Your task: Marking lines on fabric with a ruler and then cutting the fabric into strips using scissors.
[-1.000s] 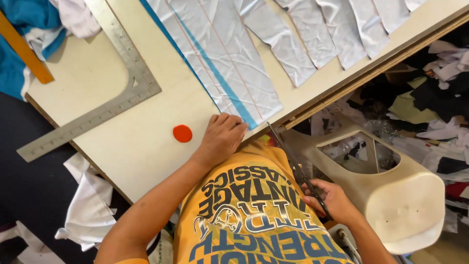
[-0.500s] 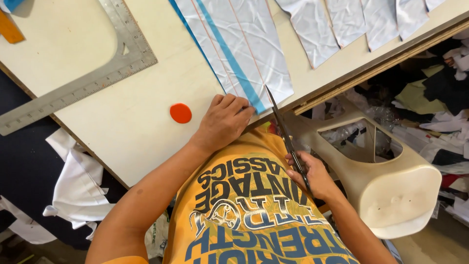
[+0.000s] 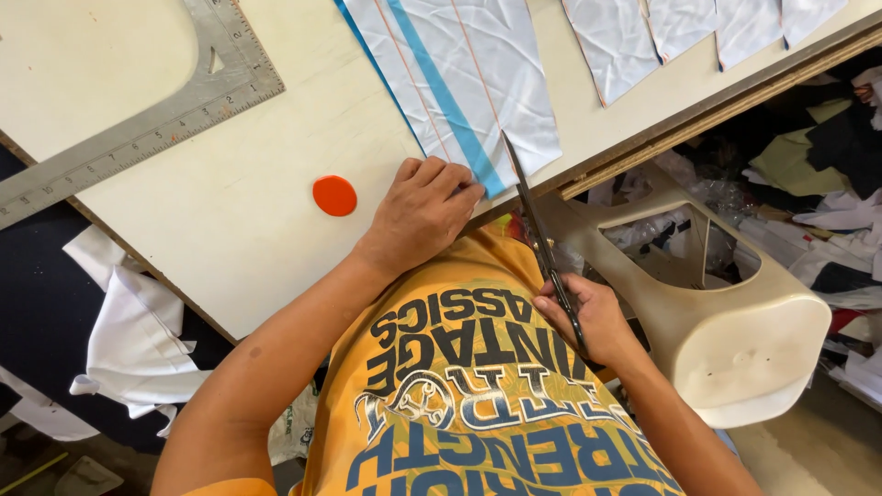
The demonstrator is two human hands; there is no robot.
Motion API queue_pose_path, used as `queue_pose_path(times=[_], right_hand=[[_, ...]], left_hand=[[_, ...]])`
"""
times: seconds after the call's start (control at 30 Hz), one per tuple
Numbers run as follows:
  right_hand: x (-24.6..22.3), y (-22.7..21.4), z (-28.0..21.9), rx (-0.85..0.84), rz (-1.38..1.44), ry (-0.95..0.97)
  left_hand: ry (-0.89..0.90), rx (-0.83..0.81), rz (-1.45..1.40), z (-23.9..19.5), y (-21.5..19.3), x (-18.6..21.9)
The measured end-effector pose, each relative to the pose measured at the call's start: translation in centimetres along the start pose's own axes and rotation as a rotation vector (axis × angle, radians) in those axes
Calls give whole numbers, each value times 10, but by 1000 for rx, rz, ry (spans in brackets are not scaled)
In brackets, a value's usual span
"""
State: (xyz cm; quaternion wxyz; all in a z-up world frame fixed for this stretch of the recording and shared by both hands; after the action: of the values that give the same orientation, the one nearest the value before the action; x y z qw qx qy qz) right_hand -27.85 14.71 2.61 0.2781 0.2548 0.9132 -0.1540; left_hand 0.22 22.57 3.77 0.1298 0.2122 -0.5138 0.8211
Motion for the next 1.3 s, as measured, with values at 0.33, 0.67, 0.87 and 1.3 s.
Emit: queue_pose_path(times=[0.33, 0.67, 0.87, 1.3], right_hand=[[-26, 5, 28, -96, 25, -42], [-59, 15, 32, -86, 75, -60], [-78, 25, 61, -125, 77, -91], [-125, 36, 84, -133, 86, -93]], left_hand=[[-3, -10, -10, 2, -3, 0], [-18, -23, -24, 1, -3, -2], [-13, -32, -49, 1, -2, -3], [-51, -15, -149, -5, 4, -10]])
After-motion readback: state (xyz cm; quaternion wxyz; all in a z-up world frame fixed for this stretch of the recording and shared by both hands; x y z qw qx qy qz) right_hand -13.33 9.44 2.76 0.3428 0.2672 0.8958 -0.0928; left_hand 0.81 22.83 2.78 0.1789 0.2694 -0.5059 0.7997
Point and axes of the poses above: each hand's wrist, its own z-axis towards the middle knuckle, its own y-axis out of the palm, x = y × z, the point moved 7 cm from there along z, towards the middle knuckle, and after that the axes turned 5 degrees about z, right-handed, at the moved point
